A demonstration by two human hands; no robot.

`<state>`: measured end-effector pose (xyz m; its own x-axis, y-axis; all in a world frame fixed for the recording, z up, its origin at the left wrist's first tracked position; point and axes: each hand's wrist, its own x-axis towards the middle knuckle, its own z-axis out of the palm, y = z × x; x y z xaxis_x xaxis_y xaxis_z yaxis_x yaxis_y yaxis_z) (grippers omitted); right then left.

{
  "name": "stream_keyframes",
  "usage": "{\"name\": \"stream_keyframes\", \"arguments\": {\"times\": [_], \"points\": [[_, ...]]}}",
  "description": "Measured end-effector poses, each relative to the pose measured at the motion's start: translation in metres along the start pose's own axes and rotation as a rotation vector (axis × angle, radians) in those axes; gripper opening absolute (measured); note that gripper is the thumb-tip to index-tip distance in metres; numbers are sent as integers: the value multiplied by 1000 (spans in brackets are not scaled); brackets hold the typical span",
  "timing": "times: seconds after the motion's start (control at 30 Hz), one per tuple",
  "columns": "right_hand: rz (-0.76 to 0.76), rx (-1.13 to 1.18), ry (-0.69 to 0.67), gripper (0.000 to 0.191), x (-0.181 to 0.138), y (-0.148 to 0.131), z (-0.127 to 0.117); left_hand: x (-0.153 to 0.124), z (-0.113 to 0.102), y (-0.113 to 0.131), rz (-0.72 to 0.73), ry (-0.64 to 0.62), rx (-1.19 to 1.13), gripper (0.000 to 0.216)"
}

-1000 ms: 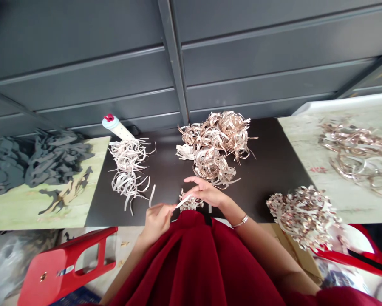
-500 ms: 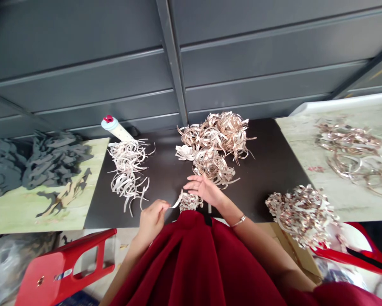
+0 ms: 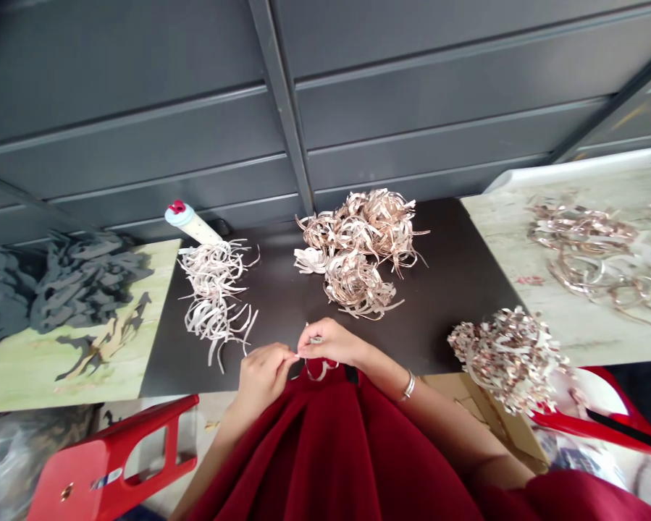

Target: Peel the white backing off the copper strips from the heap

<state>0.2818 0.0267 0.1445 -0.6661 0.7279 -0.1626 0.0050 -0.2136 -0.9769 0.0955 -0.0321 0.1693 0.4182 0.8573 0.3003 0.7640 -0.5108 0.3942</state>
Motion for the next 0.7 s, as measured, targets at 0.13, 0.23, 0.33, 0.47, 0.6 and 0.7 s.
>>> {"name": "stream_keyframes", "arguments": {"times": [0.13,0.23,0.33,0.47,0.6,0.7], "points": [[127,240,-56,25,4,13,0,6,0,4,63,31,-8,24],[142,281,-52,32,10,24,5,7,-1,5,122,63,20,21],[128,288,39,35,18,39,4,3,-3,1,140,123,5,18],[74,197,307,29,31,64,-11,-10,-4,-17,87,262,2,14],[59,-5,446,21,42,92,-20,-19,2,-50,-138,217,186,11],[80,-181,456,21,46,112,-17,-25,10,-77,-350,102,251,16]]}}
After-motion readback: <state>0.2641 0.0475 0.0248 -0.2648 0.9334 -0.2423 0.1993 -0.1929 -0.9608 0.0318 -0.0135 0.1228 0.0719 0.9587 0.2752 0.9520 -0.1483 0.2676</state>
